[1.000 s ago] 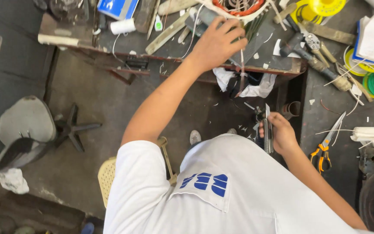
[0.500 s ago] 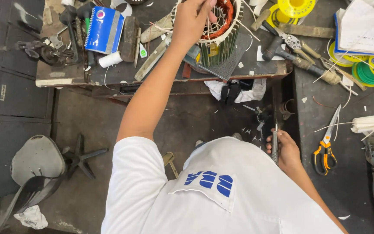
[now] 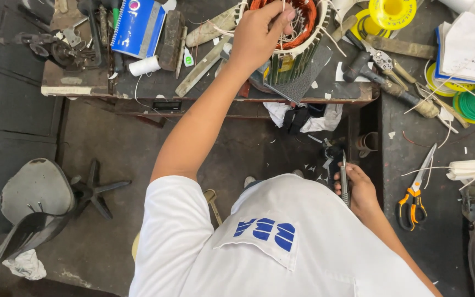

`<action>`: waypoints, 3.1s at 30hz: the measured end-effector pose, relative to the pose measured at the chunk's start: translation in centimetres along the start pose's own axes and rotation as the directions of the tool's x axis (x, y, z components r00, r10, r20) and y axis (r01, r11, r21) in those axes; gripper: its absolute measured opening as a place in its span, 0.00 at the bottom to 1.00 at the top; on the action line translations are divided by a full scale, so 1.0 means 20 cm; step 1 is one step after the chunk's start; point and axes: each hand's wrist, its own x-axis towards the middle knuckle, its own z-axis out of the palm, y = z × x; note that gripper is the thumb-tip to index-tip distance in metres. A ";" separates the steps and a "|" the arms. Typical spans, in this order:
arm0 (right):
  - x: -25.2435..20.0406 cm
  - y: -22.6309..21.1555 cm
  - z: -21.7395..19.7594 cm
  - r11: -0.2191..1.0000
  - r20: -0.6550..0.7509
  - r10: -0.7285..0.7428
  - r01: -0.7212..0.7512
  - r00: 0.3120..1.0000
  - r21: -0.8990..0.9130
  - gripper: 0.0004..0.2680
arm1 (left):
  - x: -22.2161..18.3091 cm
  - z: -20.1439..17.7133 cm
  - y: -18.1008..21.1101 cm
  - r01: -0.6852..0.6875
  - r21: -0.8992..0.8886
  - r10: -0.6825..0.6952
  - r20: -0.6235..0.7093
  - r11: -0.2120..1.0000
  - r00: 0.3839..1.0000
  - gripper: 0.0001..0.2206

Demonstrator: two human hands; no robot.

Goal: Securing copper windings on an electric motor stator by threading and tying string around them.

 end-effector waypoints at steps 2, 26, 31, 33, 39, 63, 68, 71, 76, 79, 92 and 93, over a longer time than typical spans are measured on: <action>-0.01 -0.02 0.02 1.000 -0.002 0.005 -0.005 1.000 -0.007 0.07 | 0.00 0.00 0.01 -0.003 -0.005 0.003 -0.005 1.000 1.000 0.16; -0.02 -0.03 0.04 0.999 0.007 0.002 -0.002 1.000 -0.043 0.07 | -0.40 0.06 0.08 -0.437 0.394 0.311 0.344 0.809 0.886 0.16; -0.02 -0.01 0.04 0.999 0.032 -0.010 0.012 0.999 -0.039 0.08 | -0.39 0.05 0.10 -0.440 0.387 0.311 0.352 0.810 0.883 0.13; -0.03 -0.02 0.06 0.999 0.019 0.010 -0.009 1.000 -0.047 0.07 | -0.39 0.06 0.09 -0.439 0.376 0.321 0.338 0.816 0.885 0.13; -0.04 -0.02 0.08 0.999 0.013 0.011 -0.010 1.000 -0.053 0.07 | -0.39 0.04 0.16 -0.367 0.311 0.294 0.255 0.877 0.921 0.15; -0.08 -0.96 0.66 -0.903 0.982 -0.185 0.399 -0.031 -0.158 0.06 | -0.98 0.40 0.73 0.201 -0.768 -0.352 0.488 -0.608 0.799 0.04; -0.14 -1.00 0.69 -0.930 0.990 -0.136 0.351 -0.040 -0.113 0.04 | -0.92 0.22 0.77 0.316 -0.389 -0.381 -0.102 0.865 0.919 0.03; -0.17 -1.01 0.71 -0.955 0.995 -0.096 0.284 -0.013 -0.088 0.05 | -0.87 0.09 0.80 0.016 0.382 0.015 -0.079 0.924 0.997 0.04; -0.30 -0.94 0.73 -0.978 0.994 -0.024 0.203 0.106 -0.045 0.05 | -0.84 0.08 0.86 -0.131 0.738 0.086 0.099 0.662 0.991 0.15; -0.33 -0.95 0.72 -0.941 0.988 0.061 0.338 0.143 0.009 0.10 | -0.84 0.14 0.85 -0.149 0.775 0.088 0.121 0.614 0.989 0.14; -0.22 -0.95 0.76 -0.919 0.957 -0.007 0.375 0.291 -0.121 0.09 | -0.89 0.19 0.82 0.015 0.643 -0.052 0.038 0.765 0.998 0.08; -0.18 -0.93 0.76 -0.928 0.966 -0.071 0.338 0.250 -0.156 0.10 | -0.89 0.18 0.81 0.053 0.602 -0.097 0.041 0.797 0.994 0.06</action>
